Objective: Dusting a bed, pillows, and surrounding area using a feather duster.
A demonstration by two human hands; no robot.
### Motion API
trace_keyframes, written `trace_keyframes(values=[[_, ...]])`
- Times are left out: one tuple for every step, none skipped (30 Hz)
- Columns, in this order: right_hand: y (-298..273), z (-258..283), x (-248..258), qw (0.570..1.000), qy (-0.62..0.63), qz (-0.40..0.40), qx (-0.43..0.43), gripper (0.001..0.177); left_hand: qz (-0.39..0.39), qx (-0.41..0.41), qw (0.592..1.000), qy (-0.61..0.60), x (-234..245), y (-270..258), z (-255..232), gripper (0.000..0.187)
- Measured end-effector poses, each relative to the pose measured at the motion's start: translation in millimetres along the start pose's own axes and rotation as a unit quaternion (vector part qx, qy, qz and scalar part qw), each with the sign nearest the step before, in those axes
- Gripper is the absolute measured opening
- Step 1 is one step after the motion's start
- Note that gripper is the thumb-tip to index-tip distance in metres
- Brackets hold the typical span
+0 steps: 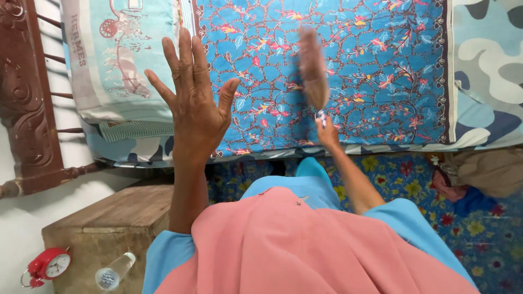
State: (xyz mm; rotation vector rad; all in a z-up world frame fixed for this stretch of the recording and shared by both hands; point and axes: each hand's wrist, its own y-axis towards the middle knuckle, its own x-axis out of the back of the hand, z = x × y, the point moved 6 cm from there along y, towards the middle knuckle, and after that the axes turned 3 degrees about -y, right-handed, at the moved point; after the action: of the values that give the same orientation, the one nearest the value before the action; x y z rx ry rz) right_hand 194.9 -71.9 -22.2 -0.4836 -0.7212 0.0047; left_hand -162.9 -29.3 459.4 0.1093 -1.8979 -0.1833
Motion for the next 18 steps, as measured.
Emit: trace_keyframes(values=[[17.8,-6.8,-0.2,1.0,-0.001,0.003,-0.003,0.051,0.004,0.002,1.0,0.0,-2.5,0.6,0.8,0.087],[35.6,-15.5,5.1,0.999,-0.003,-0.037,-0.016,0.051,0.012,0.008,1.0,-0.004,-5.8,1.2,1.4,0.086],[56.1,-22.7,10.9,0.997,-0.004,-0.078,-0.027,0.05,0.017,0.014,1.0,-0.007,-9.0,2.8,1.4,0.085],[60.0,-20.7,7.1,0.997,-0.005,-0.076,-0.027,0.05,0.019,0.017,1.0,-0.007,-10.6,4.9,0.0,0.085],[64.9,-20.3,-1.1,0.998,-0.027,-0.032,-0.046,0.049,0.025,0.017,1.0,-0.008,-12.5,7.6,-1.7,0.085],[69.2,-20.0,-8.7,0.997,-0.049,0.011,-0.065,0.048,0.032,0.018,0.999,-0.009,-14.2,10.5,-3.9,0.085],[59.6,-14.8,-19.4,0.997,-0.049,0.013,-0.064,0.048,0.031,0.019,0.999,-0.007,-15.9,14.3,-5.2,0.085],[48.9,-4.7,-41.8,0.99,-0.077,0.117,-0.013,0.05,0.03,0.02,0.999,-0.01,-17.3,18.4,-7.1,0.085],[35.3,4.8,-63.3,0.97,-0.104,0.219,0.037,0.052,0.029,0.019,0.999,-0.013,-18.7,23.5,-9.5,0.085],[25.7,17.5,-61.1,0.969,-0.103,0.22,0.037,0.052,0.029,0.019,0.999,-0.012,-20.3,28.9,-11.2,0.085],[13.3,33.0,-63.1,0.953,-0.12,0.267,0.081,0.055,0.026,0.016,0.999,-0.012,-22.4,34.7,-13.9,0.084],[0.4,48.1,-64.7,0.931,-0.137,0.314,0.124,0.057,0.022,0.012,1.0,-0.012,-24.7,40.9,-16.5,0.082],[3.2,49.4,-59.3,0.931,-0.138,0.314,0.124,0.057,0.022,0.013,1.0,-0.012,-25.8,46.2,-19.7,0.082],[5.1,58.5,-53.1,0.926,-0.128,0.3,0.189,0.058,0.024,0.013,0.999,-0.018,-27.3,51.8,-22.8,0.084],[9.0,68.9,-46.6,0.917,-0.119,0.284,0.255,0.058,0.024,0.015,0.999,-0.024,-28.7,58.0,-25.3,0.085],[22.2,80.0,-28.5,0.916,-0.12,0.284,0.258,0.058,0.022,0.016,0.999,-0.023,-31.3,62.1,-27.0,0.085],[44.4,80.7,-2.2,0.961,-0.076,0.223,0.148,0.056,0.012,0.016,0.999,-0.028,-33.8,65.4,-29.1,0.084],[63.6,78.9,23.8,0.986,-0.031,0.157,0.034,0.055,0.002,0.016,0.999,-0.032,-37.0,68.8,-30.7,0.084]])
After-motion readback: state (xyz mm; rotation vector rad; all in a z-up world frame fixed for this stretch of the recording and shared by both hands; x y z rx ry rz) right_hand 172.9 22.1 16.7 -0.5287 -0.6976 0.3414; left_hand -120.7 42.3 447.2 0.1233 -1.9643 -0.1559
